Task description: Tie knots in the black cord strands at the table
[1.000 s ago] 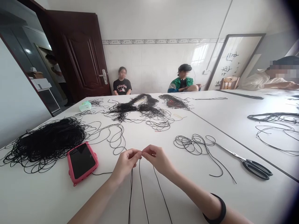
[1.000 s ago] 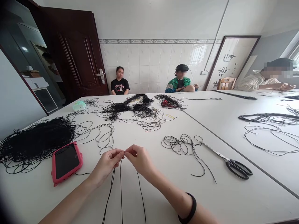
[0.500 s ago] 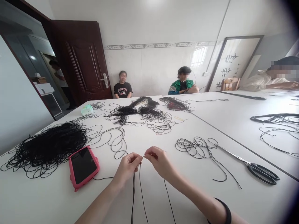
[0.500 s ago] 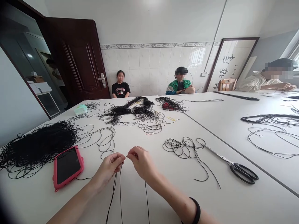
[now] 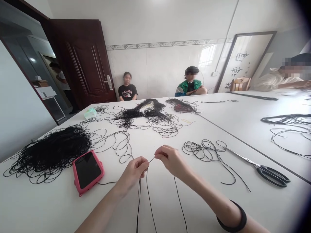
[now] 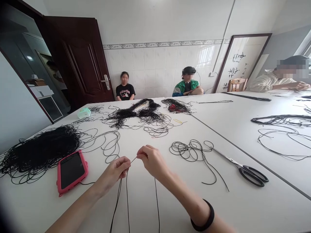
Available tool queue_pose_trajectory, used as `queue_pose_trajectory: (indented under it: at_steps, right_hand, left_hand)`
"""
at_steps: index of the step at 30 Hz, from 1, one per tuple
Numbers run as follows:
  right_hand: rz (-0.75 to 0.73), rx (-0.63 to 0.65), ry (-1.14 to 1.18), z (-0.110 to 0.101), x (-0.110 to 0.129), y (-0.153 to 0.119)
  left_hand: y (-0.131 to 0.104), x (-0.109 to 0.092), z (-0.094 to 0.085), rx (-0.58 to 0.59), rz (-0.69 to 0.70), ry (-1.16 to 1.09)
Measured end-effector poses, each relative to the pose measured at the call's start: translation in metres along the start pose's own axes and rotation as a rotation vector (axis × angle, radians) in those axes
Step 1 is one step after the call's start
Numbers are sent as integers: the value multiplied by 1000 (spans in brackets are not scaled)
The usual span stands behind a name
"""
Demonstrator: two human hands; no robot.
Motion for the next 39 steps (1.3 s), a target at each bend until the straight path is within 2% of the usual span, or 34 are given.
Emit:
queue_pose_trajectory:
  at_steps: [3, 5, 7, 9, 11, 13, 16, 24, 27, 31, 35, 39]
  right_hand:
    - [4, 248, 157, -11, 13, -4]
    - [-3, 356, 304, -13, 22, -7]
    - [-5, 338, 426, -8, 27, -9]
    - [7, 326, 504, 6, 28, -11]
    - [20, 378, 562, 24, 28, -14]
    - [30, 411, 605, 36, 28, -18]
    - [42, 367, 633, 41, 28, -21]
    - [9, 245, 585, 33, 31, -23]
    - [-17, 149, 477, 24, 35, -24]
    - [-81, 7, 255, 11, 40, -25]
    - [-114, -20, 131, 7, 41, -26]
    - [-197, -30, -2, 6, 43, -28]
  left_hand:
    - [-5, -8, -8, 40, 118, -65]
    - [-8, -15, -11, 51, 204, -139]
    - [-11, -20, -9, 76, 268, -248]
    - [-11, -22, -2, 144, 300, -379]
    - [-11, -22, 8, 214, 298, -482]
    - [-11, -20, 15, 226, 276, -516]
    - [-11, -20, 17, 172, 252, -490]
    - [-13, -21, 13, 74, 260, -430]
    - [-14, -24, 8, -14, 251, -412]
    - [-21, -30, 8, -8, 218, -231]
    - [-29, -31, 7, -113, 100, 30]
    - [-31, -34, 8, -127, 82, 59]
Point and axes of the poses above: each hand's wrist, its own y-axis towards the middle knuckle, its own z-axis out of the palm, x = y × z, the point moved 4 cm from there along y, towards the middle knuckle, and after that the axes turned 8 degrees about y, right-handed, at the moved point
